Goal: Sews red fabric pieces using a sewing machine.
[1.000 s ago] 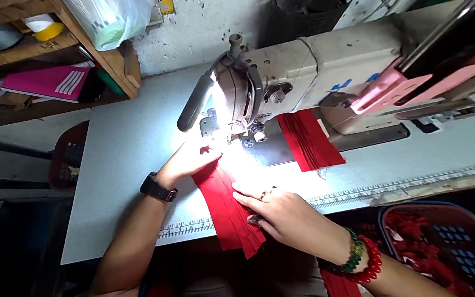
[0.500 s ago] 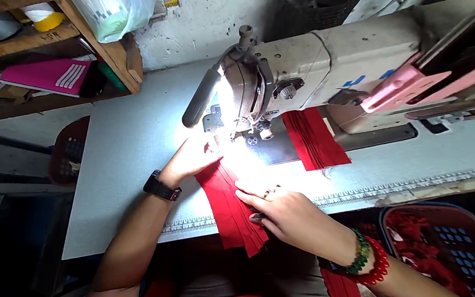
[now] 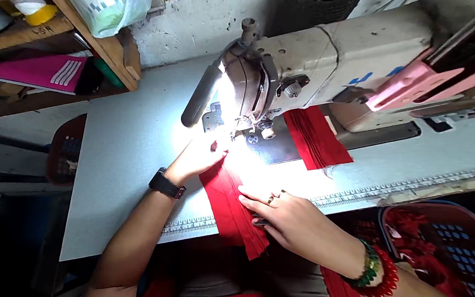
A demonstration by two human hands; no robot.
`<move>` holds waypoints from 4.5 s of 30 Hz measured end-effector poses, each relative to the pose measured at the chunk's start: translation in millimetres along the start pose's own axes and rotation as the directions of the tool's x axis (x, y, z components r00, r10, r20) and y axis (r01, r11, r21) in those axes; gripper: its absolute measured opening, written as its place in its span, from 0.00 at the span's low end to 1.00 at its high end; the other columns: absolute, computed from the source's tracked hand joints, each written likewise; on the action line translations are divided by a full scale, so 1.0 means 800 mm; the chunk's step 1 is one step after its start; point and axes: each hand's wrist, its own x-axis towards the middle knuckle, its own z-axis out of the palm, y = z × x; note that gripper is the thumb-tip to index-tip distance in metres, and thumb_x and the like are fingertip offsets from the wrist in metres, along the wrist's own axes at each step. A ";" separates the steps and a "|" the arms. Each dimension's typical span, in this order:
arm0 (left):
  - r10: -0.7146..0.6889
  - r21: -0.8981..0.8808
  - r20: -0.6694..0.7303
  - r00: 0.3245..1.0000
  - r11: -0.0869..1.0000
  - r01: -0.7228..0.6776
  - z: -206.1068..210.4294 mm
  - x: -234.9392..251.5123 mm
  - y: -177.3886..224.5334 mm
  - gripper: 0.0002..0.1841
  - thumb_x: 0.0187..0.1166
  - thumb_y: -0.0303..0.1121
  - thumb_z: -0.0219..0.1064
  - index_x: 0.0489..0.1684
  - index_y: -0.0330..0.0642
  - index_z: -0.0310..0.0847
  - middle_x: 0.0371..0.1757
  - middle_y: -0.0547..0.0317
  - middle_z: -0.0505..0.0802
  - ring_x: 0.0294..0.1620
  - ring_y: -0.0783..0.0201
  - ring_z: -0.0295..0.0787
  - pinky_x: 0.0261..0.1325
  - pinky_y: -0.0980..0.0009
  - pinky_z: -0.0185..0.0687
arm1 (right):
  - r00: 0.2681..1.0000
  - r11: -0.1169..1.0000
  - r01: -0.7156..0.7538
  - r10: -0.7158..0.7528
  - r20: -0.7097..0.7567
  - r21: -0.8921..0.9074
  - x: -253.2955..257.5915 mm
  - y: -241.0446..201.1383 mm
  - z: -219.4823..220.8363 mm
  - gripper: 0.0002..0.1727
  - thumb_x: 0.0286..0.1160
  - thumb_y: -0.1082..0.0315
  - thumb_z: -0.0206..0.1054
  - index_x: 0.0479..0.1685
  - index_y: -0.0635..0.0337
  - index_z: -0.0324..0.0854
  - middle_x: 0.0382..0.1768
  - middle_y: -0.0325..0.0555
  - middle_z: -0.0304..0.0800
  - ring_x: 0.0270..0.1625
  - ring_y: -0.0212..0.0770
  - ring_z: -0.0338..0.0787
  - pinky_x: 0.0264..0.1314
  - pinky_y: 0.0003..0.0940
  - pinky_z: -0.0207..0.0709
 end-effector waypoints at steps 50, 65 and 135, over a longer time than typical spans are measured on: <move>0.307 0.480 -0.215 0.927 0.860 -0.173 0.024 -0.046 -0.020 0.17 0.88 0.40 0.56 0.55 0.47 0.92 0.64 0.54 0.92 0.69 0.56 0.85 0.71 0.52 0.79 | 0.996 0.996 -0.081 0.080 -0.027 -0.028 -0.013 -0.010 0.005 0.23 0.77 0.54 0.63 0.69 0.42 0.87 0.75 0.31 0.86 0.59 0.41 0.94 0.49 0.42 0.87; 0.295 0.508 0.040 0.955 0.816 -0.274 0.074 -0.077 -0.012 0.26 0.91 0.50 0.47 0.79 0.54 0.79 0.84 0.58 0.78 0.89 0.56 0.66 0.90 0.46 0.54 | 0.988 0.989 -0.144 0.144 -0.050 -0.013 -0.012 -0.020 0.008 0.23 0.75 0.55 0.64 0.69 0.43 0.88 0.71 0.34 0.89 0.53 0.45 0.95 0.43 0.45 0.89; 0.516 0.358 0.101 0.851 0.779 -0.515 0.060 -0.081 -0.018 0.15 0.90 0.40 0.58 0.55 0.49 0.93 0.62 0.58 0.94 0.72 0.60 0.86 0.84 0.53 0.71 | 0.994 0.994 -0.051 0.041 -0.102 -0.100 0.002 0.027 0.004 0.21 0.78 0.64 0.57 0.63 0.36 0.90 0.55 0.42 0.95 0.46 0.49 0.93 0.39 0.45 0.83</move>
